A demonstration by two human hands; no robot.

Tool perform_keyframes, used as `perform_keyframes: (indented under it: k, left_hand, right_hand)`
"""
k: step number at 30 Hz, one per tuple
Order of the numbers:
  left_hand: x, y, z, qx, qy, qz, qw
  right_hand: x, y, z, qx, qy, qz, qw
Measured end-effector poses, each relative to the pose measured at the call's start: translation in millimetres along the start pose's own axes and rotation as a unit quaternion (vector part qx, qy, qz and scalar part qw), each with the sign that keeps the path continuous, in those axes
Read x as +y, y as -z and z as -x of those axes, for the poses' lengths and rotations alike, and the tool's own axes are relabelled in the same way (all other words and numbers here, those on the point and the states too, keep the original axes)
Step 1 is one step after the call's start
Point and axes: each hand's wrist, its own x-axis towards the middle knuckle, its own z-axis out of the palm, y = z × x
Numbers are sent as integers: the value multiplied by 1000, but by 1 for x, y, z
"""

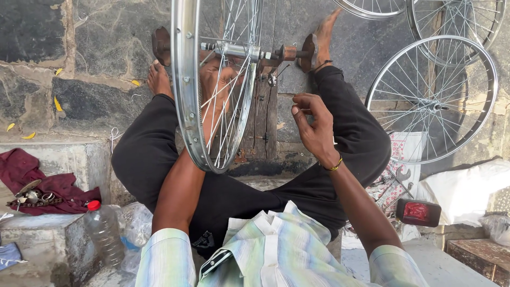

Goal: Truing and repairing a bicycle wheel using a truing stand and tools.

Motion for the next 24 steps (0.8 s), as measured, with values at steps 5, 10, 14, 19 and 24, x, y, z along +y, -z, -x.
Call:
perform_keyframes:
  k: [5,10,14,19,24]
  left_hand:
    - [-6,1,2,38,22,68,997]
    - [-67,28,-18,34,54,70,995]
    - [-67,31,-20,25,86,75,993]
    - [-55,33,-14,-5,-22,-14,1000]
    - [-108,58,-29,-19,-55,37,998]
  right_hand:
    - [11,-3,5,-5,-6,8,1000]
    - [10,-5,5,-10,-6,1,1000]
    - [10,-1,5,-2,-10,0,1000]
    - [3,14,-16,3,1,17,1000]
    - [10,29,-57,63,83,67,992]
